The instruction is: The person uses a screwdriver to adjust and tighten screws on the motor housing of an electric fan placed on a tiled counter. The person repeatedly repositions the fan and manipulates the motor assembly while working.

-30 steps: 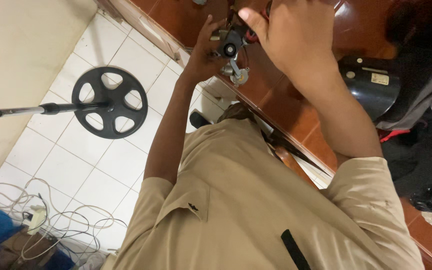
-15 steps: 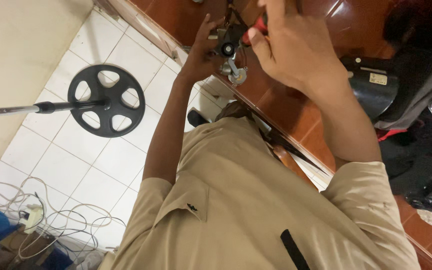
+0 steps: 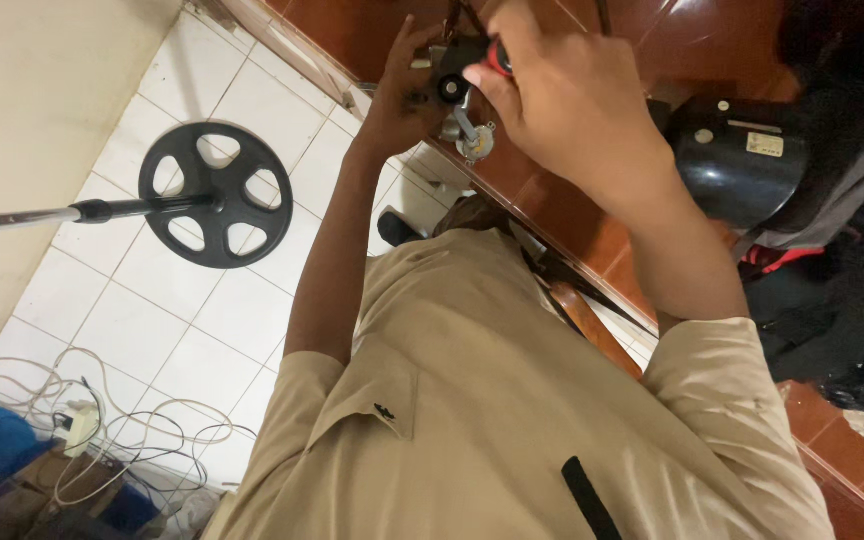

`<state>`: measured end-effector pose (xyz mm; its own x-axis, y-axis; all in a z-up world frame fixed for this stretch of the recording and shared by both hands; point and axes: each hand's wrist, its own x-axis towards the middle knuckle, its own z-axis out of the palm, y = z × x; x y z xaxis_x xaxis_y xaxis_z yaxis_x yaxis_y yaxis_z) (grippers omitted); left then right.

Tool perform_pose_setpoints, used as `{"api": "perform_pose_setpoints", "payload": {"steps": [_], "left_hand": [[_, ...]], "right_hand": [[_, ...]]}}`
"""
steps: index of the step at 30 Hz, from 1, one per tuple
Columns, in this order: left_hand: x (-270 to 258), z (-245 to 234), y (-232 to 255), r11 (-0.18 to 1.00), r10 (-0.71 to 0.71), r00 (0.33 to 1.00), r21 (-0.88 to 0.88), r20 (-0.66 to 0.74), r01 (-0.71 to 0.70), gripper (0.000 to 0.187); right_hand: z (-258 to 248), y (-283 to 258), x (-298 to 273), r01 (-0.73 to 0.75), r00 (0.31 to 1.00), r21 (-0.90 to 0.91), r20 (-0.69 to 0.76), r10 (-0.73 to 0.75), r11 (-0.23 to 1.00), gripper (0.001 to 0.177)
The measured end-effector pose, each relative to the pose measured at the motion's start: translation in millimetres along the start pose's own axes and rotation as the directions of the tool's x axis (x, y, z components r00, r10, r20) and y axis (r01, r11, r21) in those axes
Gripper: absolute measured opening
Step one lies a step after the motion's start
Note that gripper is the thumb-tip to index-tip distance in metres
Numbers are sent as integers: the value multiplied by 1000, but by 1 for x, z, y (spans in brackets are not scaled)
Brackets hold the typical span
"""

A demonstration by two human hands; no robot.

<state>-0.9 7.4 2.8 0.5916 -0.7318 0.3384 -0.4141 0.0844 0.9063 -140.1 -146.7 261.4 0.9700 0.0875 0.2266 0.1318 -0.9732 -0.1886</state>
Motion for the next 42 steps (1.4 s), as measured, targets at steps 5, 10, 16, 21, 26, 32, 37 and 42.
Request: {"api": "perform_pose_setpoints", "payload": {"steps": [5,10,16,21,26,32,37,42], "left_hand": [[3,0,10,991,-121,992,-51,35,123,31],[3,-1,5,1000,-5,1000,14,21,5,37],[4,-2,5,980,-116,991,172,66,103,20],[7,-9,15,949,-94,994,307,63,70,18],[8,-13,16,987,-77,990,146,115,59,27],[-1,-11,21,989,-93,994,117,51,86,42],[-10,24,45,967,-173,955,143,-242,212,66],[-11,55,57,959,-166,890,142,-425,247,45]], "right_hand": [[1,6,15,23,988,-127,-146,-42,992,39],[-6,-3,6,33,995,123,-96,-21,992,29],[-1,3,14,-143,984,-187,-128,121,972,54],[6,10,9,-78,993,112,-84,88,991,46],[6,5,7,2,993,161,-116,17,987,33],[-13,12,9,118,989,190,-115,-97,975,28],[-3,13,26,-222,972,-24,81,223,975,44],[-8,16,26,45,984,16,-173,-42,999,29]]}}
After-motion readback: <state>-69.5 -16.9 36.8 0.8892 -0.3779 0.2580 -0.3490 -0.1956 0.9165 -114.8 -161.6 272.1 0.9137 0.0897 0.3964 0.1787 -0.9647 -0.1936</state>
